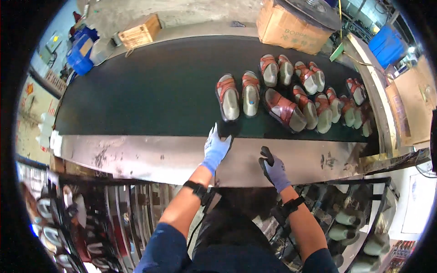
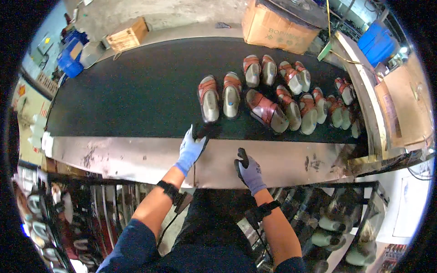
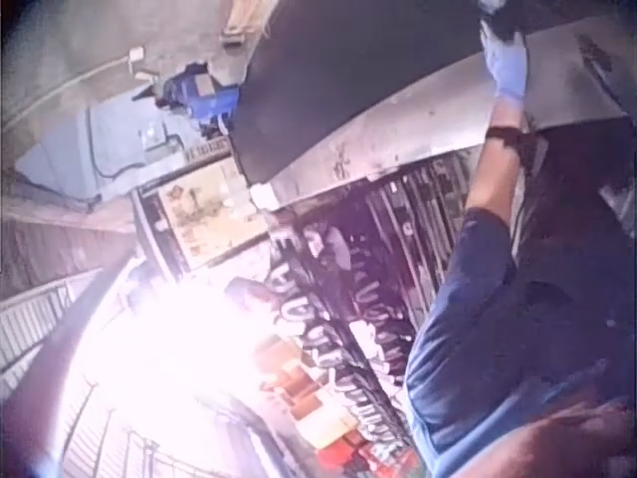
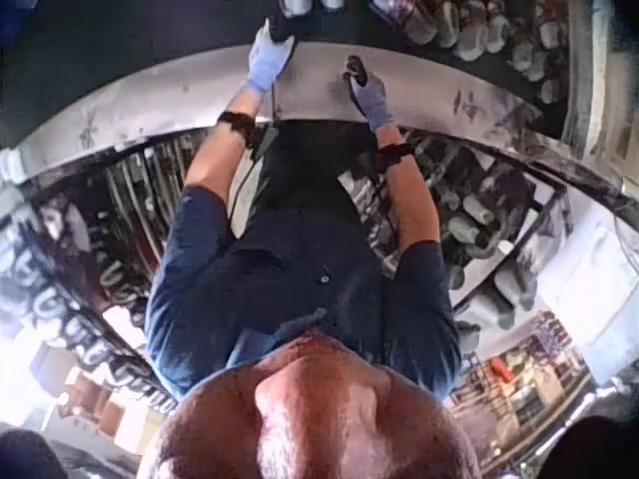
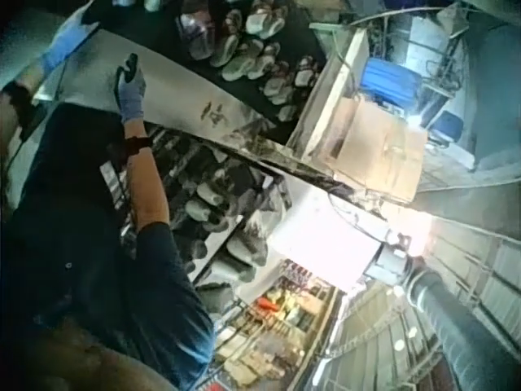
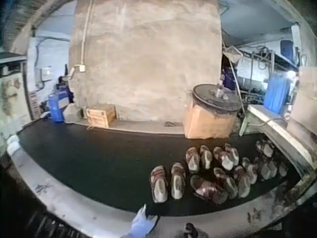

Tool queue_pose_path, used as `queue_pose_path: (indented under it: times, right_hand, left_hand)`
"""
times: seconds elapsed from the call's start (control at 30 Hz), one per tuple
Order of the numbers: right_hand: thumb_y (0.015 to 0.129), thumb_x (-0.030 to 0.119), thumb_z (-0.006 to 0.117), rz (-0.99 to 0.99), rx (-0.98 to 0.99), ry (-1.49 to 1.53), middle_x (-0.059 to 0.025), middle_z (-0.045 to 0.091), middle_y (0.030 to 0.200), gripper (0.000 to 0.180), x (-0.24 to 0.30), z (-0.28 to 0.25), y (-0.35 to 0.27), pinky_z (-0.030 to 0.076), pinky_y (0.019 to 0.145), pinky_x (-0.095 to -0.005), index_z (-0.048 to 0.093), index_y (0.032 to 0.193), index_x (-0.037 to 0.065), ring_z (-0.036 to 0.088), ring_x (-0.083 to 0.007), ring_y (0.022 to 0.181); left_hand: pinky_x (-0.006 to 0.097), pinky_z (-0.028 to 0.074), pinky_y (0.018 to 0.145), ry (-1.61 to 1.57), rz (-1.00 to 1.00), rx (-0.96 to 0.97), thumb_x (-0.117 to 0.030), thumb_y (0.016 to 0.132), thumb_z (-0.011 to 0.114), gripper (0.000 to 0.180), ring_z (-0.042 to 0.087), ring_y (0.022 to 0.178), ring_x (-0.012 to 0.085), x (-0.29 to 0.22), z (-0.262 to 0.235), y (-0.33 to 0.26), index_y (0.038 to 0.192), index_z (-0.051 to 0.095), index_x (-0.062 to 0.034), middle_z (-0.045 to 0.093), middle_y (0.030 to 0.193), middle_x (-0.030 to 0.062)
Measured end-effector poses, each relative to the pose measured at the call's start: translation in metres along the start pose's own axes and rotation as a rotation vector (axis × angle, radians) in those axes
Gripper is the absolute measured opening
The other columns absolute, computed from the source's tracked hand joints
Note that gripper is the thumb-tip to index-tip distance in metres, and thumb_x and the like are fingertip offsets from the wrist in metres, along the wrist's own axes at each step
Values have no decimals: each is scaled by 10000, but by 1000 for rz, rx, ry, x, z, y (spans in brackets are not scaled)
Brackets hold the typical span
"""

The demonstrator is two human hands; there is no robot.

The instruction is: Organizing shoes by placing them on shoe lasts and then on drying racks in a shoe factory.

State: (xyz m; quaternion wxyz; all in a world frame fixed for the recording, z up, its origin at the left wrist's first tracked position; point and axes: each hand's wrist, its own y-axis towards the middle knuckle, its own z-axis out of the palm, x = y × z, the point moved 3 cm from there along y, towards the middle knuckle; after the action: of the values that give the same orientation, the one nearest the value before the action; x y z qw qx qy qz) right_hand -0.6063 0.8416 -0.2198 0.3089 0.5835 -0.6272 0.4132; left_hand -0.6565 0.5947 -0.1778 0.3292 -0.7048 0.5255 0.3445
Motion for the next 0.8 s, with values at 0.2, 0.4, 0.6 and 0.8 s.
queue_pose_path:
  times: [0.2, 0.4, 0.6, 0.8]
  right_hand:
    - [759, 256, 654, -190, -101, -340, -253, 413, 1308, 710, 66, 28, 163, 391, 961, -414, 340, 1347, 13, 468, -360, 1156]
    - [744, 306, 675, 140, -110, -506, -275, 311, 1377, 861, 87, 85, 320, 271, 1066, -440, 206, 1398, -1, 345, -365, 1273]
    - [733, 335, 683, 124, -101, -448, -279, 277, 1398, 922, 94, 114, 297, 254, 1072, -467, 156, 1405, -13, 333, -385, 1278]
    - [688, 307, 733, 260, 81, -158, -265, 285, 1402, 940, 69, 137, 88, 286, 1059, -447, 209, 1373, -66, 327, -400, 1276]
  left_hand:
    - [464, 347, 1010, 236, -156, -153, -275, 637, 749, 1055, 312, 1266, 442, -5, 58, 167, 1431, 89, -59, 258, 1406, 264]
    - [422, 453, 889, 376, -2, 13, -256, 616, 713, 903, 531, 1076, 381, 14, 28, 273, 1395, 280, -112, 465, 1272, 223]
    - [423, 471, 843, 343, -53, 87, -230, 603, 729, 872, 568, 1020, 353, 24, -11, 254, 1376, 328, -179, 553, 1199, 167]
    - [381, 484, 858, -192, -211, 92, -38, 653, 691, 859, 534, 1089, 245, 123, -46, 36, 1406, 279, -84, 535, 1219, 140]
